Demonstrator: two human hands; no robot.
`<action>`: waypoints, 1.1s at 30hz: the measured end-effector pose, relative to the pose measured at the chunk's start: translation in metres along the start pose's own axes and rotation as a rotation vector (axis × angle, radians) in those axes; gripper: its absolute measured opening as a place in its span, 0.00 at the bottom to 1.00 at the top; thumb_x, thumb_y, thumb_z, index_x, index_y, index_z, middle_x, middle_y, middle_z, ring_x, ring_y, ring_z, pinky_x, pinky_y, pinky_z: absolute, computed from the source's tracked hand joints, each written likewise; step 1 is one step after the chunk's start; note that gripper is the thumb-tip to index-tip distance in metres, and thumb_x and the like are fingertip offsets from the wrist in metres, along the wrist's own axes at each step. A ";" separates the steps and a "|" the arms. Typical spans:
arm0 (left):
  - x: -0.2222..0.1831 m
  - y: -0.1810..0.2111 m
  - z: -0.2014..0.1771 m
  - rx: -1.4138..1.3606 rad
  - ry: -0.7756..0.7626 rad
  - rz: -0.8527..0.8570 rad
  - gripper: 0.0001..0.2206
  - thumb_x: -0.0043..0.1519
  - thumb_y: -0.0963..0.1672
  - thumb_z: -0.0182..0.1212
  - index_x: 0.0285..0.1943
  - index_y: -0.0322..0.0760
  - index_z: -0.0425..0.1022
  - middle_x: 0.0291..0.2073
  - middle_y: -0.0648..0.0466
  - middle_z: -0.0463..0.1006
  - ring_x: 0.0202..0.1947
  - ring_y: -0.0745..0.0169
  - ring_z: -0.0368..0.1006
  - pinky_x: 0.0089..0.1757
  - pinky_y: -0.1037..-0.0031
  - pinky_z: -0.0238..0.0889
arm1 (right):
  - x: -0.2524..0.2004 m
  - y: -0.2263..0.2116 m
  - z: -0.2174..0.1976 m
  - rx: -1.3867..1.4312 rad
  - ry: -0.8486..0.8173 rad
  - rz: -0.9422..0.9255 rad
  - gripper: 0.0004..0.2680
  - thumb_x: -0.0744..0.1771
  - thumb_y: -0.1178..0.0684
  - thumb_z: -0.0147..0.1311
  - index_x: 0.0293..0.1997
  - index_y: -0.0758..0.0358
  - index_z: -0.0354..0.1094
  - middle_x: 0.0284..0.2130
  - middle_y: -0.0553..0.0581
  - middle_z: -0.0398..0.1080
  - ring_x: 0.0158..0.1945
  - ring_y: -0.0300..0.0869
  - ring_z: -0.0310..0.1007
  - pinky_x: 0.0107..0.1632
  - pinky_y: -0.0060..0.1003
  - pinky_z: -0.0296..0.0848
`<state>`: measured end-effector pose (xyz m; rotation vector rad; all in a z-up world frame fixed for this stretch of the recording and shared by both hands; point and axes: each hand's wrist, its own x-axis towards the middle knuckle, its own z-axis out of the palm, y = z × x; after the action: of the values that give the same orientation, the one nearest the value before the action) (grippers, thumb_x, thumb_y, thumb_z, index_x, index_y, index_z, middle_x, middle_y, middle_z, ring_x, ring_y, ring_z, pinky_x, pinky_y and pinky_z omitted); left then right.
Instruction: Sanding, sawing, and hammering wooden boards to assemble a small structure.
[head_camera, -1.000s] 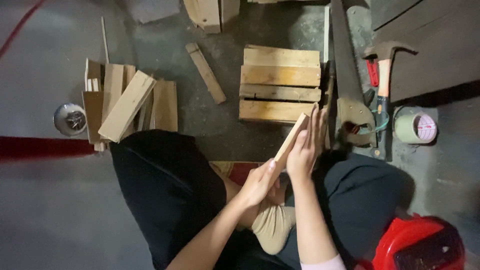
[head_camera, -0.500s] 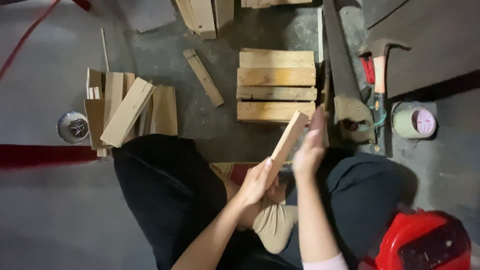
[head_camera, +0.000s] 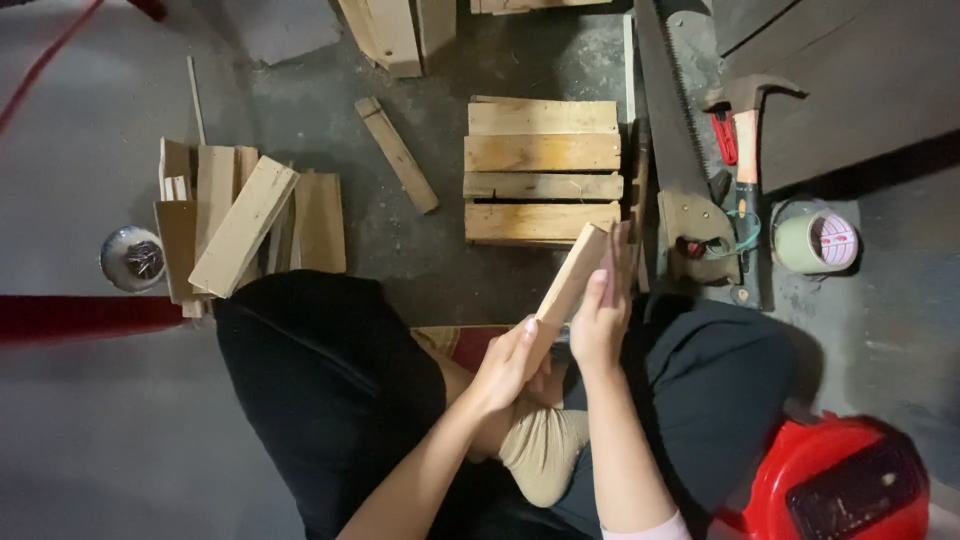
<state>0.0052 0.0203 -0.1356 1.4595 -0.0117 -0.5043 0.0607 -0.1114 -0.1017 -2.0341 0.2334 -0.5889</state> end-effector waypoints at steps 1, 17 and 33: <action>0.000 0.001 -0.001 -0.029 0.011 -0.003 0.24 0.75 0.49 0.36 0.59 0.27 0.77 0.16 0.44 0.78 0.16 0.55 0.77 0.20 0.69 0.71 | -0.004 0.006 0.002 0.005 -0.048 -0.040 0.16 0.75 0.54 0.36 0.75 0.62 0.56 0.72 0.67 0.54 0.75 0.57 0.49 0.75 0.51 0.47; 0.000 0.009 0.000 0.063 -0.048 0.010 0.23 0.74 0.49 0.35 0.66 0.34 0.74 0.18 0.47 0.79 0.15 0.56 0.76 0.20 0.69 0.72 | 0.013 0.029 0.003 -0.120 -0.001 -0.143 0.19 0.76 0.47 0.34 0.78 0.57 0.53 0.74 0.64 0.53 0.76 0.58 0.49 0.75 0.52 0.47; -0.001 0.004 0.000 0.050 -0.028 0.005 0.23 0.73 0.49 0.36 0.68 0.33 0.72 0.19 0.48 0.79 0.16 0.58 0.77 0.22 0.68 0.74 | 0.007 0.014 0.000 -0.139 0.003 -0.191 0.20 0.75 0.43 0.32 0.77 0.60 0.54 0.74 0.66 0.53 0.77 0.63 0.46 0.74 0.56 0.46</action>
<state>0.0053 0.0211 -0.1313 1.5005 -0.0503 -0.5231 0.0679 -0.1211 -0.1114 -2.2063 0.0834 -0.7107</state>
